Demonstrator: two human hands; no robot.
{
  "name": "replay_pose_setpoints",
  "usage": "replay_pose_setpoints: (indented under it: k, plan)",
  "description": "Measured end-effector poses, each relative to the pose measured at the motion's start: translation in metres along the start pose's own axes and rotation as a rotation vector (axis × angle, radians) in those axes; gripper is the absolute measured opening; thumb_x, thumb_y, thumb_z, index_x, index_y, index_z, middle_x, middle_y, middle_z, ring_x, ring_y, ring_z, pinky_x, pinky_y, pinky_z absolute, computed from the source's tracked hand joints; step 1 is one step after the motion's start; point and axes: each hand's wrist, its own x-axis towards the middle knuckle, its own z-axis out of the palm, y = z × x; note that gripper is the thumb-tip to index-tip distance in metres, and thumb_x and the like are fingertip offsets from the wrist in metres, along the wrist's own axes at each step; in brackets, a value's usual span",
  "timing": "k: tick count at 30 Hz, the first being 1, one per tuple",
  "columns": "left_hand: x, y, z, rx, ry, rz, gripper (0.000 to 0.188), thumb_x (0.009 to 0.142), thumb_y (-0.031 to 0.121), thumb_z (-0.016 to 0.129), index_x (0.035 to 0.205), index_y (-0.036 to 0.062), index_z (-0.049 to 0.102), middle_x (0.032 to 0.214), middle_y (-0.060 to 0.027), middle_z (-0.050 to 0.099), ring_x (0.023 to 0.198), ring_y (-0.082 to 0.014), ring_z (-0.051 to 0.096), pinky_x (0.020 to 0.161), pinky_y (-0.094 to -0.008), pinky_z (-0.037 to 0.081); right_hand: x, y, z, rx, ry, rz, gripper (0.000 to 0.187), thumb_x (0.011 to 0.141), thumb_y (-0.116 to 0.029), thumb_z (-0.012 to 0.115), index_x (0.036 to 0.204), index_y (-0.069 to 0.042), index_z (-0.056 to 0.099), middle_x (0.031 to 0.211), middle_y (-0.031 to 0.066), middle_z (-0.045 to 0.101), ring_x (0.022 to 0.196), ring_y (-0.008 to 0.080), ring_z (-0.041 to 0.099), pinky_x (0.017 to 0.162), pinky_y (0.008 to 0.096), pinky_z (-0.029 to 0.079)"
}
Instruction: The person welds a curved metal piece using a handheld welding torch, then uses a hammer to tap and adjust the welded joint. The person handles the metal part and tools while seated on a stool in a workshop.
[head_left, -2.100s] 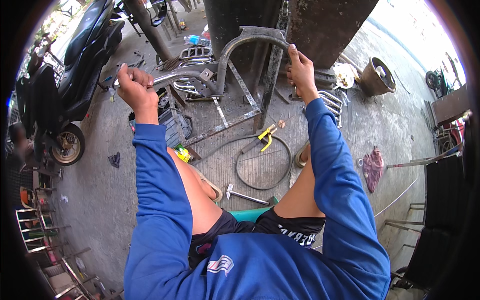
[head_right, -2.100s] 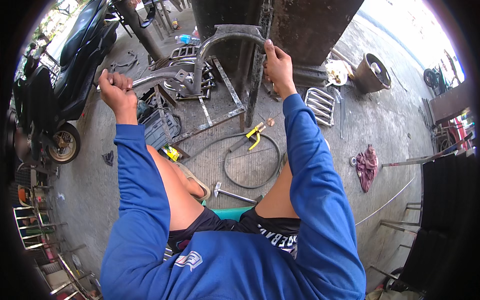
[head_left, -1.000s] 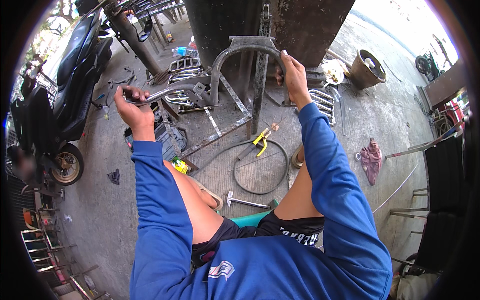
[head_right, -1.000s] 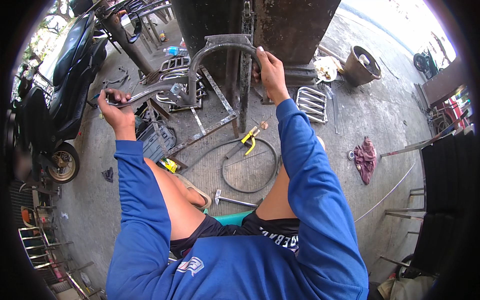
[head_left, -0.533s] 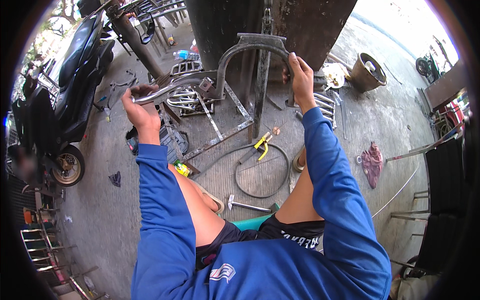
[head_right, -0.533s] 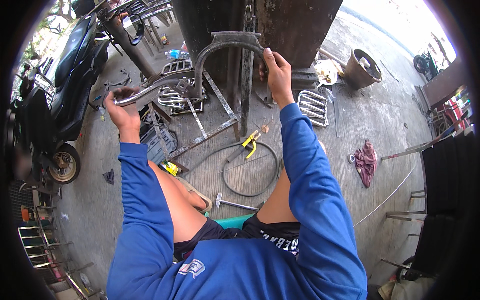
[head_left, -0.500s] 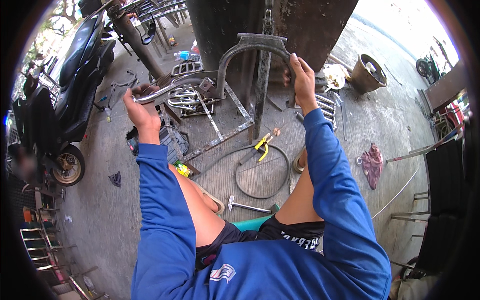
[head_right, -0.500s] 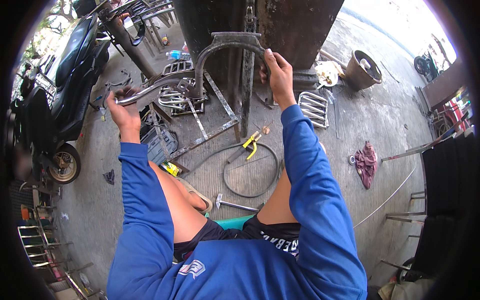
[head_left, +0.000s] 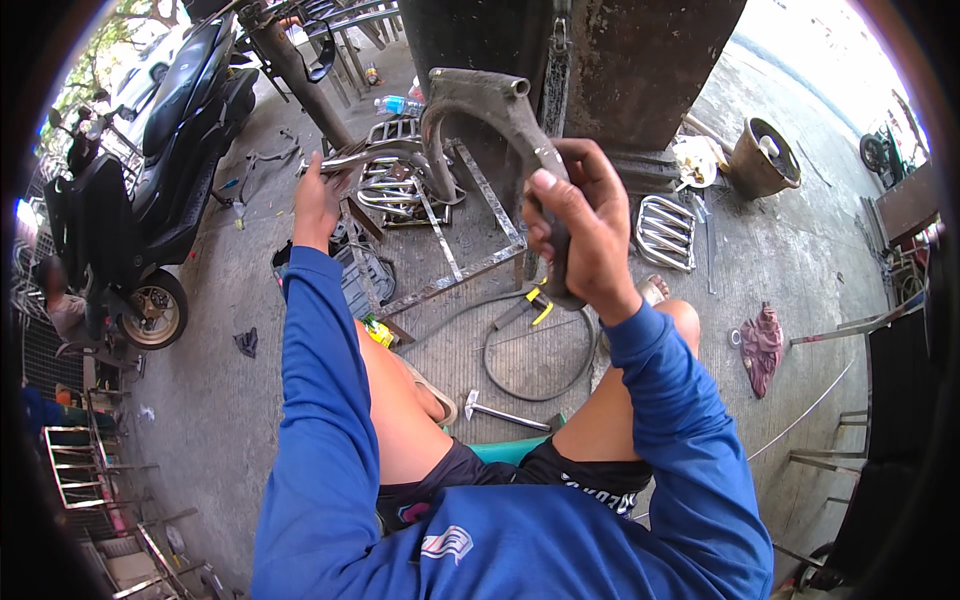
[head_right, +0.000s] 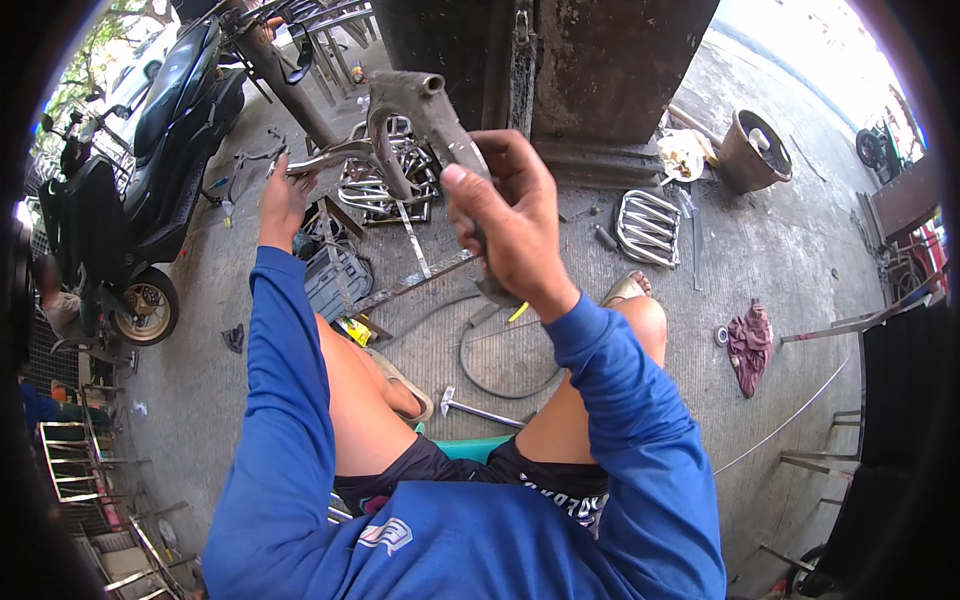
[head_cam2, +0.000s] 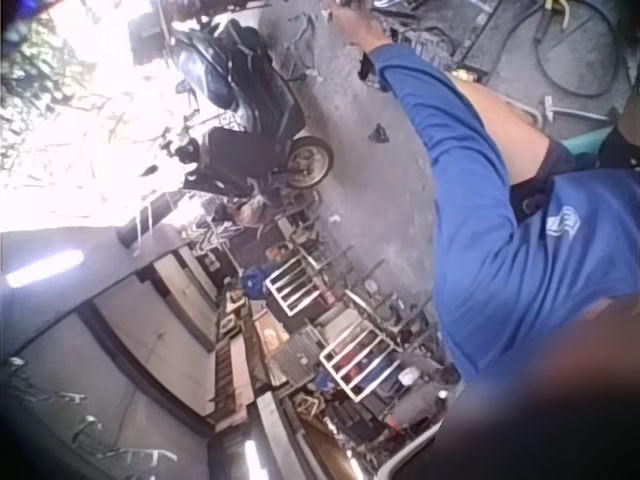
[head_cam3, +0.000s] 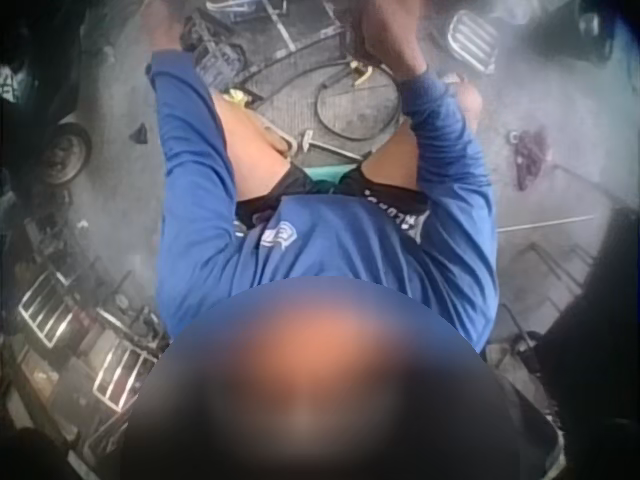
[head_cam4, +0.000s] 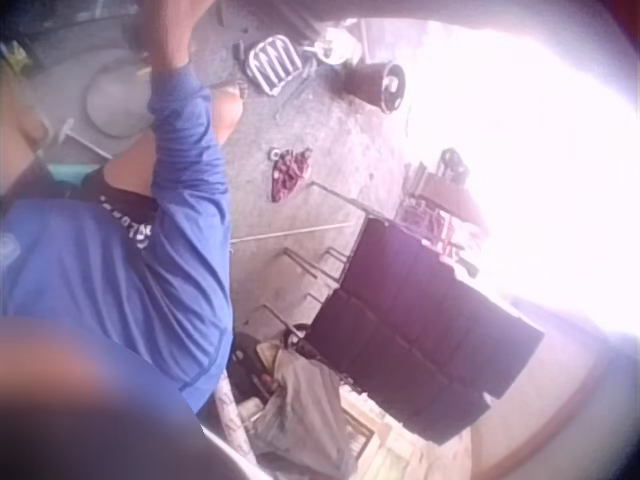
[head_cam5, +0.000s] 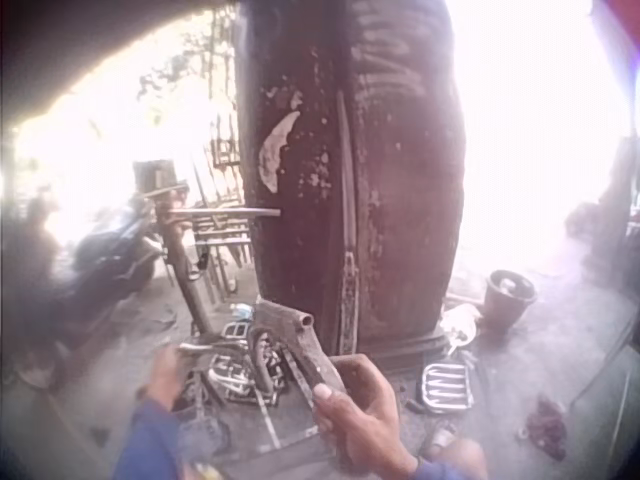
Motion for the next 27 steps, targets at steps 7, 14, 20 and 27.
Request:
replay_pose_setpoints:
  k: [7,14,20,27]
  plan:
    - [0.011,-0.025,0.012,-0.149,0.038,-0.140,0.026,0.108,0.008,0.048,0.125,-0.0087,0.059,0.125,-0.0219,0.067,0.118,-0.0373,0.063,0.111,-0.0506,0.049,-0.035,0.016,0.011,-0.640,-0.183,-0.260,0.040,0.094,-0.017,0.078,0.124,0.002,0.060,0.094,0.0096,0.066,0.075,0.0135,0.063,0.061,0.0292,0.050]
    - [0.032,-0.026,-0.006,-0.277,-0.055,-0.300,0.039,0.111,0.023,0.046,0.130,-0.0078,0.059,0.125,-0.0252,0.068,0.120,-0.0369,0.064,0.114,-0.0493,0.047,-0.066,0.030,0.028,-0.678,-0.506,-0.485,0.057,0.085,-0.015,0.084,0.133,0.004,0.059,0.091,0.0131,0.061,0.069,0.0288,0.067,0.058,0.0387,0.054]
    - [0.022,-0.023,-0.021,0.796,-0.153,0.091,0.024,0.104,0.021,0.059,0.118,0.0050,0.071,0.128,-0.0173,0.070,0.118,-0.0408,0.063,0.111,-0.0505,0.044,-0.065,0.036,0.026,-0.605,-0.426,-0.495,0.054,0.085,-0.014,0.085,0.129,0.005,0.061,0.090,0.0131,0.063,0.068,0.0228,0.065,0.058,0.0346,0.052]
    - [-0.007,0.008,0.000,0.115,0.248,0.293,0.023,0.105,0.006,0.055,0.126,0.0023,0.046,0.113,-0.0161,0.065,0.099,-0.0261,0.069,0.086,-0.0435,0.061,-0.020,0.028,-0.021,-0.126,-0.012,0.085,0.038,0.101,-0.028,0.072,0.122,-0.003,0.054,0.089,0.0036,0.061,0.068,0.0076,0.057,0.052,0.0265,0.048]
